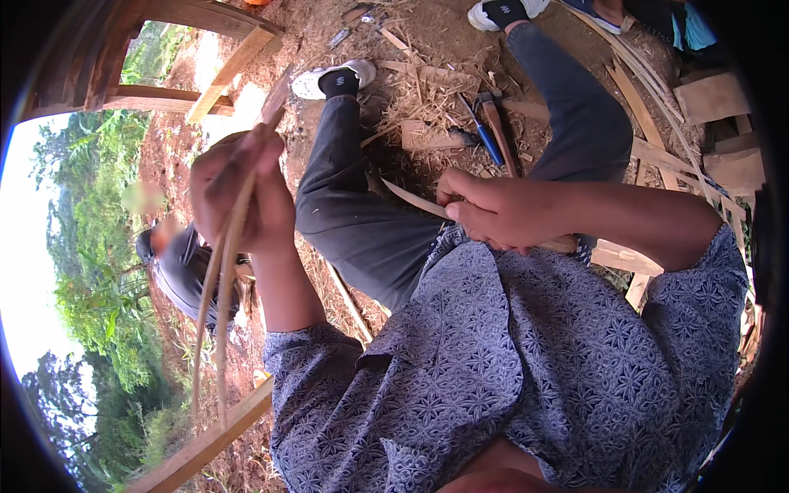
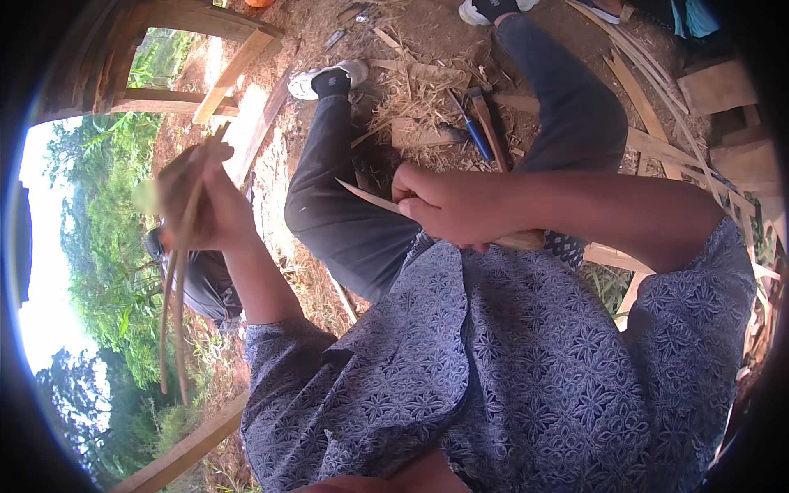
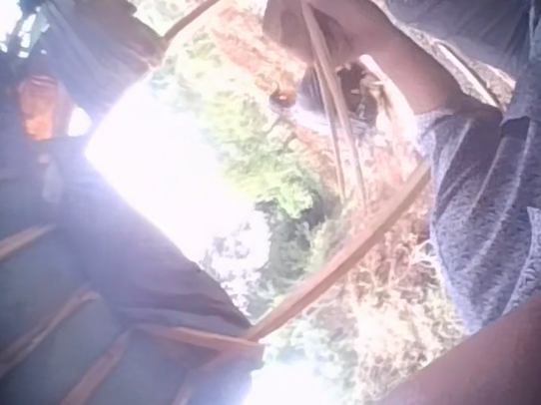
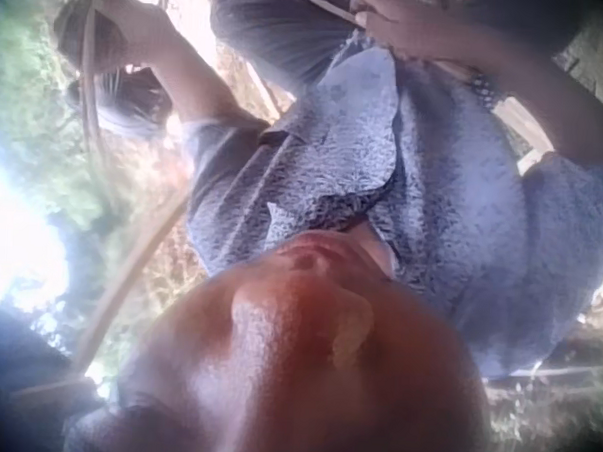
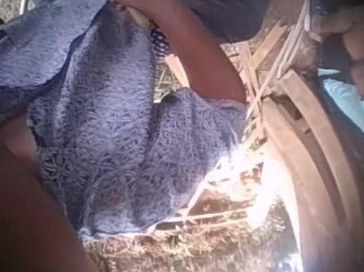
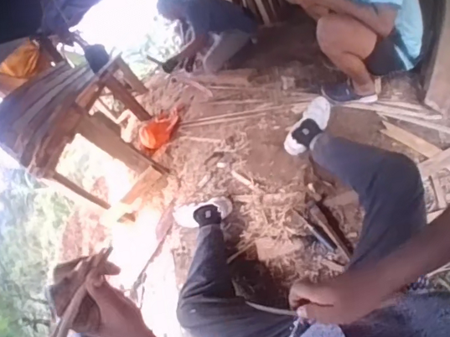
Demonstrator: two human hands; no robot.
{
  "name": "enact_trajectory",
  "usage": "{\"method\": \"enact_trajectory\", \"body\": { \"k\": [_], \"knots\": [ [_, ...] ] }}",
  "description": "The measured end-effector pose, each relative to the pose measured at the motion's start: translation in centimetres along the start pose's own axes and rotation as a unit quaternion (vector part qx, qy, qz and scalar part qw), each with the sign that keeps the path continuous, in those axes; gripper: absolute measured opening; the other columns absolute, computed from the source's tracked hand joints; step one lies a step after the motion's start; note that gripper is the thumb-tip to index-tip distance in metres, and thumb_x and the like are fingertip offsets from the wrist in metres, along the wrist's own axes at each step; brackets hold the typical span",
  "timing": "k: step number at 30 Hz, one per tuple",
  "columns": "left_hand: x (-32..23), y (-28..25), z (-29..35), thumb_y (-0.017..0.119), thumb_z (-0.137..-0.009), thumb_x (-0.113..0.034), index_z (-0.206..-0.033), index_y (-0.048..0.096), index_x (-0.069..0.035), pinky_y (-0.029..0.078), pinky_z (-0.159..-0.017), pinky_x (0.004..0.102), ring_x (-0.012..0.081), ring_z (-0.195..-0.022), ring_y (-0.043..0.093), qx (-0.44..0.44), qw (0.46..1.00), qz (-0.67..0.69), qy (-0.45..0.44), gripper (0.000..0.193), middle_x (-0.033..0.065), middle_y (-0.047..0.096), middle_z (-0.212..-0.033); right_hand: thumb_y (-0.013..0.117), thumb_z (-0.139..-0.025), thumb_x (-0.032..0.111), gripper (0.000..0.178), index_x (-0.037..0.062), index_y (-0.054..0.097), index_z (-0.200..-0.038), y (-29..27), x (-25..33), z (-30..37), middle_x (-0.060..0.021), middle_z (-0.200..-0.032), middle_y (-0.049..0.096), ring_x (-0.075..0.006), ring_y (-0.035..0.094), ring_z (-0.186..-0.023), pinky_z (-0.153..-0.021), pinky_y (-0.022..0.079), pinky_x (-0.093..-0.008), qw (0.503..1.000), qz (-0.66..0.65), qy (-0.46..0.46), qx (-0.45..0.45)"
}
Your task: The person sits on the ground outdoors and uses a curved knife to shave thin strips from a small wooden stick. They hold the stick in their left hand and carefully scrape the blade along its length to create fine wood shavings.
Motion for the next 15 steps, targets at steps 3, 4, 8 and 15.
{"method": "enact_trajectory", "body": {
  "k": [3,4,8,15],
  "knots": [
    [3.4,-2.9,-0.6,0.065,-0.099,-0.010,-0.109,0.056,-0.002,0.057,-0.055,0.0322,0.0228,-0.064,0.066,-0.132,0.972,0.181,-0.072,0.016,0.0165,0.065,-0.085,0.036,-0.110,0.030,0.033,0.0061,0.038,-0.133,0.9,-3.4,-1.2,-0.0014,-0.078,0.051,-0.0069,0.049,-0.053,-0.046,0.044,-0.0254,0.987,-0.146,-0.002,-0.069],
    [2.3,-2.0,0.1,0.065,-0.100,-0.014,-0.109,0.056,-0.002,0.057,-0.055,0.0326,0.0218,-0.062,0.065,-0.171,0.946,0.230,-0.148,0.017,0.0148,0.064,-0.084,0.036,-0.110,0.030,0.032,0.0057,0.038,-0.131,0.6,-3.3,-1.1,-0.0007,-0.077,0.050,-0.0059,0.047,-0.052,-0.045,0.043,-0.0245,0.969,-0.218,-0.047,-0.110],
    [-2.0,2.3,3.0,0.065,-0.100,-0.014,-0.105,0.059,0.000,0.057,-0.057,0.0303,0.0185,-0.064,0.065,-0.192,0.849,0.392,-0.297,0.016,0.0134,0.064,-0.084,0.038,-0.111,0.030,0.029,0.0069,0.039,-0.128,0.0,-0.5,-0.7,0.0004,-0.073,0.049,-0.0042,0.045,-0.053,-0.045,0.040,-0.0223,0.902,-0.241,-0.267,-0.236],
    [-6.6,5.8,3.5,0.064,-0.102,-0.023,-0.102,0.061,0.000,0.046,-0.055,0.0251,0.0121,-0.062,0.057,-0.238,0.797,0.366,-0.416,0.023,0.0059,0.059,-0.072,0.045,-0.109,0.025,0.023,0.0060,0.041,-0.121,3.1,2.6,-3.6,0.0004,-0.075,0.049,-0.0029,0.044,-0.064,-0.055,0.035,-0.0214,0.799,-0.278,-0.473,-0.247]
  ]
}}
Point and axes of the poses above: each hand's wrist, its own z-axis away from the middle knuckle, its own y-axis out of the palm, x = y × z, the point moved 1 cm from there along -z, towards the middle knuckle
